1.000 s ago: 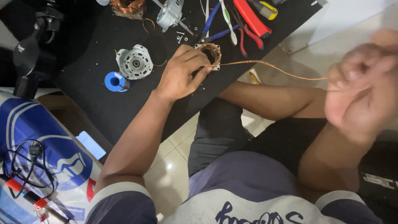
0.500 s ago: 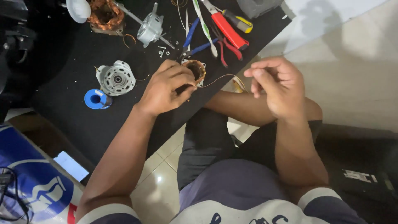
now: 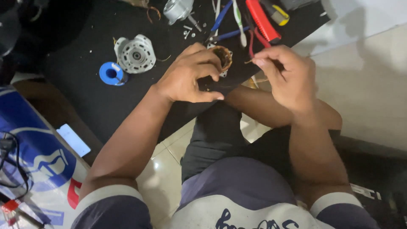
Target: Repairing an electric motor by untangling copper windings and testing connections on the stator.
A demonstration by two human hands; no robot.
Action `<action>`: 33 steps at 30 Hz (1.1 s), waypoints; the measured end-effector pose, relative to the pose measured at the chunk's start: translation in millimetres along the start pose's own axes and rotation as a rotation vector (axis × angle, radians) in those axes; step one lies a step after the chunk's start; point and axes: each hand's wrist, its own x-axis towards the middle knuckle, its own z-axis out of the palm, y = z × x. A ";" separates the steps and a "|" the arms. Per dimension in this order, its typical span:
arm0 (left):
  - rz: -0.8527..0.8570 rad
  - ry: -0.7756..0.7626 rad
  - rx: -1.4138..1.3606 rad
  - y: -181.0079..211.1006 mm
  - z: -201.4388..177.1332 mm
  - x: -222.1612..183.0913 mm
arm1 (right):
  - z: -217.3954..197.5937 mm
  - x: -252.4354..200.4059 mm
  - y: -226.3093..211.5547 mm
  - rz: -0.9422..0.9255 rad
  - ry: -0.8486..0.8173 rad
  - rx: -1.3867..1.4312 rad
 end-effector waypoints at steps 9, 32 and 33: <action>-0.230 -0.054 0.122 11.4 -8.8 -4.0 | 18.1 47.0 -10.9 -0.469 -0.170 -0.284; -0.067 -0.121 0.104 14.0 -5.3 2.2 | 18.4 54.0 1.3 -0.724 -0.330 -0.561; -0.080 -0.117 0.110 15.3 -5.7 2.7 | 18.6 54.2 1.1 -0.726 -0.336 -0.576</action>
